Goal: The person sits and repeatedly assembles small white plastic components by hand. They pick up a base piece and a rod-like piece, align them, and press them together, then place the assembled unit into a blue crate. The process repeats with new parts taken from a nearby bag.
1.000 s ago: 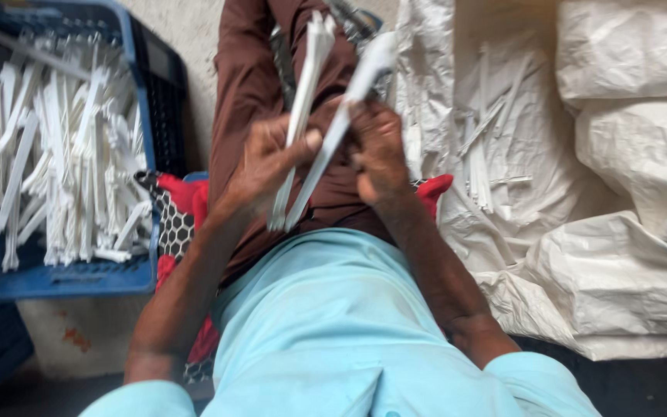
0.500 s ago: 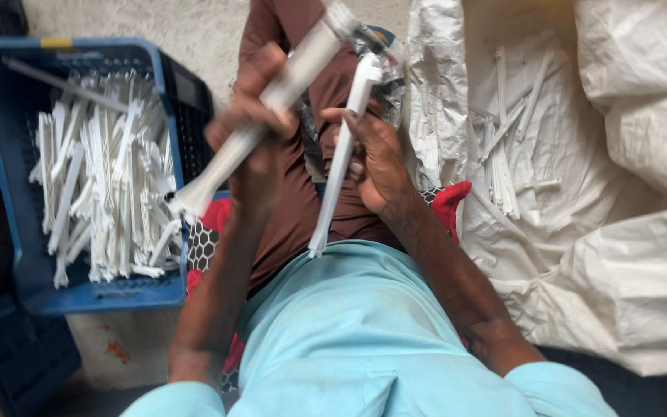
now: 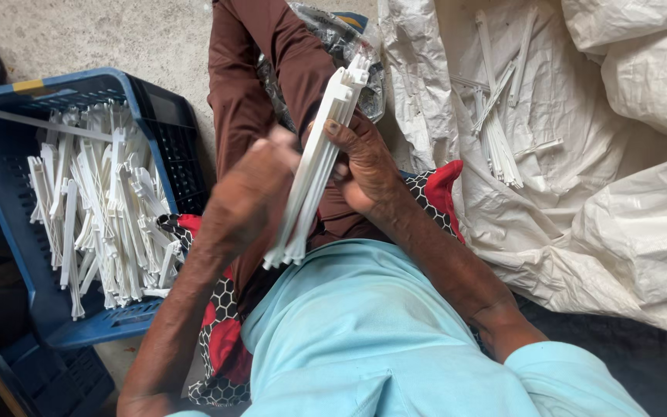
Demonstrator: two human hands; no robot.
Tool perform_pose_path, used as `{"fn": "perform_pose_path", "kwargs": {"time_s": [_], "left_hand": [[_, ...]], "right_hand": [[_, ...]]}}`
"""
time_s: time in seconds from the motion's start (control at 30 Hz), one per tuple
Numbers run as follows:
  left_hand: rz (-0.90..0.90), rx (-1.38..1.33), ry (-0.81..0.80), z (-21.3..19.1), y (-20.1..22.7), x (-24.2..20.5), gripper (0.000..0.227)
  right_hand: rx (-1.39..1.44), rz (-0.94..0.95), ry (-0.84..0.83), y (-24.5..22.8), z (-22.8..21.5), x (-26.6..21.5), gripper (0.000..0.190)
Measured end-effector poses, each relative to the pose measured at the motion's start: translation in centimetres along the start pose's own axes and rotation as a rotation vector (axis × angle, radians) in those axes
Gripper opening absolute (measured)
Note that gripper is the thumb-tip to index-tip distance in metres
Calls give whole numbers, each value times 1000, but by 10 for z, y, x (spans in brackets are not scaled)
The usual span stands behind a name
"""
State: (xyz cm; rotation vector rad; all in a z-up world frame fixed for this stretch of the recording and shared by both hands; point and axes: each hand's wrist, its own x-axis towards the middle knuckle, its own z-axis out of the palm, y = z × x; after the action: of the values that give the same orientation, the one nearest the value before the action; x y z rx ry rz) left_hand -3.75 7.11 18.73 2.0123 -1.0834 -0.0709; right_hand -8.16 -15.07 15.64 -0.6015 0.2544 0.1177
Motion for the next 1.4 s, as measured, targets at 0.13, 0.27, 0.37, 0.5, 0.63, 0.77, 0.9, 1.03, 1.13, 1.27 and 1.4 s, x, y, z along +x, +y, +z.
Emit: {"fn": "perform_pose_path", "kwargs": {"time_s": [0.13,0.27,0.37,0.5,0.63,0.77,0.9,1.03,1.13,1.27,1.4], "left_hand": [[-298,-570,-16,-10,11,14,60],[-597,-770,-94,8,11,21,58],[-560,-811,33,18,0,12,45],[-512,-736,72,6,-13,-1,16],[-664,-673,-50,-12,-23,-4,12],[-741,-575,-130,0,-35,9,15],[-684,-528,-251,18,-49,21,14],[-669,-349,-324,34,-65,30,18],[-678,-269,-373,43,-79,30,32],[-738,-287,-301,52,-91,24,32],[-719,-182,-328,54,-98,21,43]], "right_hand": [[-132,-69,147,19,9,-2,23],[-181,-101,92,35,14,-2,18],[-379,-140,123,35,0,-3,19],[-253,35,227,10,-27,-4,11],[-90,-77,124,-25,-59,-5,34],[-83,-76,223,-38,-86,-16,36],[-107,-111,278,-33,-98,-26,27],[-112,-126,318,-32,-107,-26,17],[-176,-171,304,-29,-113,-25,14],[-354,-261,265,-28,-123,-22,16],[-607,-328,260,-25,-127,-10,16]]}}
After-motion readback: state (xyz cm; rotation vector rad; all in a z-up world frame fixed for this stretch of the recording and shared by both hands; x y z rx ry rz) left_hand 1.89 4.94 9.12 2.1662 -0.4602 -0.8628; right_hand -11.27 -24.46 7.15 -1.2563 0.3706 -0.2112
